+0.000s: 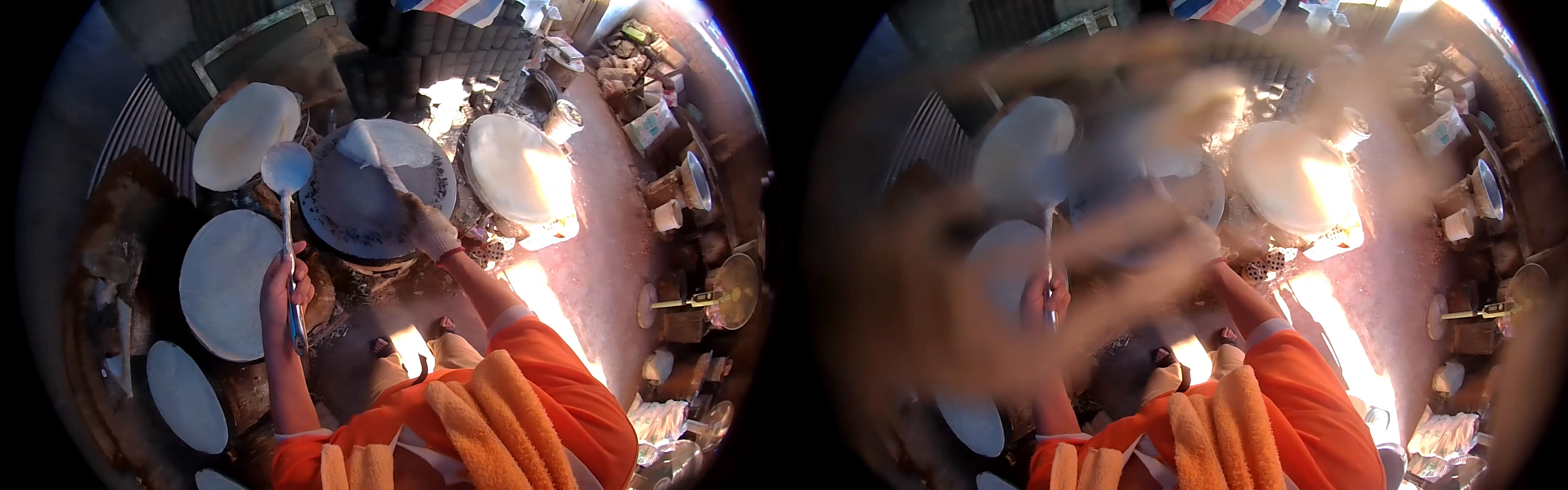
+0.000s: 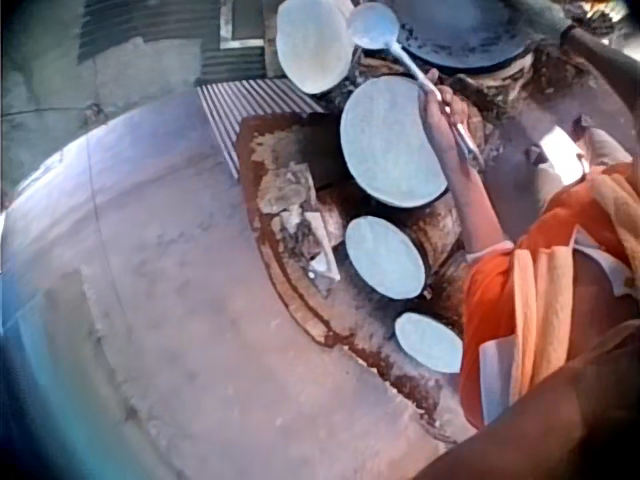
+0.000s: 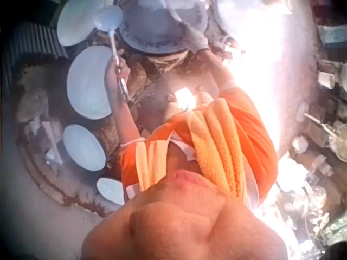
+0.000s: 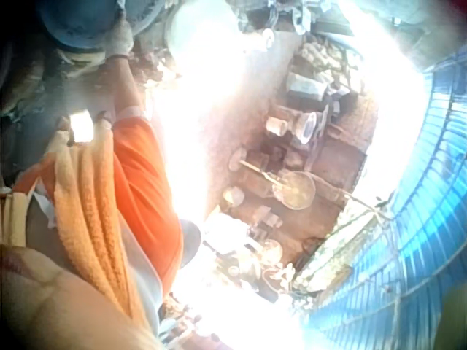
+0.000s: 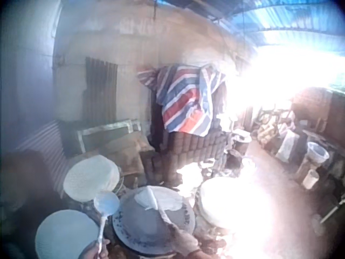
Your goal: The person pours white batter onto several circular hot plates using a ladle and spreads it into thin discs with a flat stick, then wipes the tools with a sponge.
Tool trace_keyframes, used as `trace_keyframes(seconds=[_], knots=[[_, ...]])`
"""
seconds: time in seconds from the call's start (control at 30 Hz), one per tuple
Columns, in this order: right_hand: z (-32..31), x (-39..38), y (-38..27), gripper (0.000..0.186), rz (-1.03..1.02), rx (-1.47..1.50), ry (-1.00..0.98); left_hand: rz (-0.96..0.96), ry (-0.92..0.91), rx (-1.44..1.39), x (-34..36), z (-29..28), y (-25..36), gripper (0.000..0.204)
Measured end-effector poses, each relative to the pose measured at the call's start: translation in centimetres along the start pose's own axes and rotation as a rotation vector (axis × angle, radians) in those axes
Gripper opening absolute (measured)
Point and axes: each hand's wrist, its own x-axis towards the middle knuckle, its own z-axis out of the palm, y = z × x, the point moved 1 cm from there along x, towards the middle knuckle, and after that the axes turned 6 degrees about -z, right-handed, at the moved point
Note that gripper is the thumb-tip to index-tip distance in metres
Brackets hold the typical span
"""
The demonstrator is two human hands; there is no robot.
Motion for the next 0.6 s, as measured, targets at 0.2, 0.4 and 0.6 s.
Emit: trace_keyframes(seconds=[0.2, 0.4, 0.6], knots=[[0.5, 1.6, 2.1, 0.040, 0.056, -0.261, -0.210, -0.018, 0.141, 0.142, -1.3, 3.1, 0.7, 0.027], [-2.2, 5.3, 4.8, 0.037, -0.051, -0.102, -0.255, 0.062, 0.236, 0.219, -0.2, 3.5, 0.9, 0.027], [0.5, 4.6, 2.5, 0.038, -0.176, -0.241, -0.421, 0.047, 0.379, 0.448, 5.4, 1.8, 0.3, 0.028]])
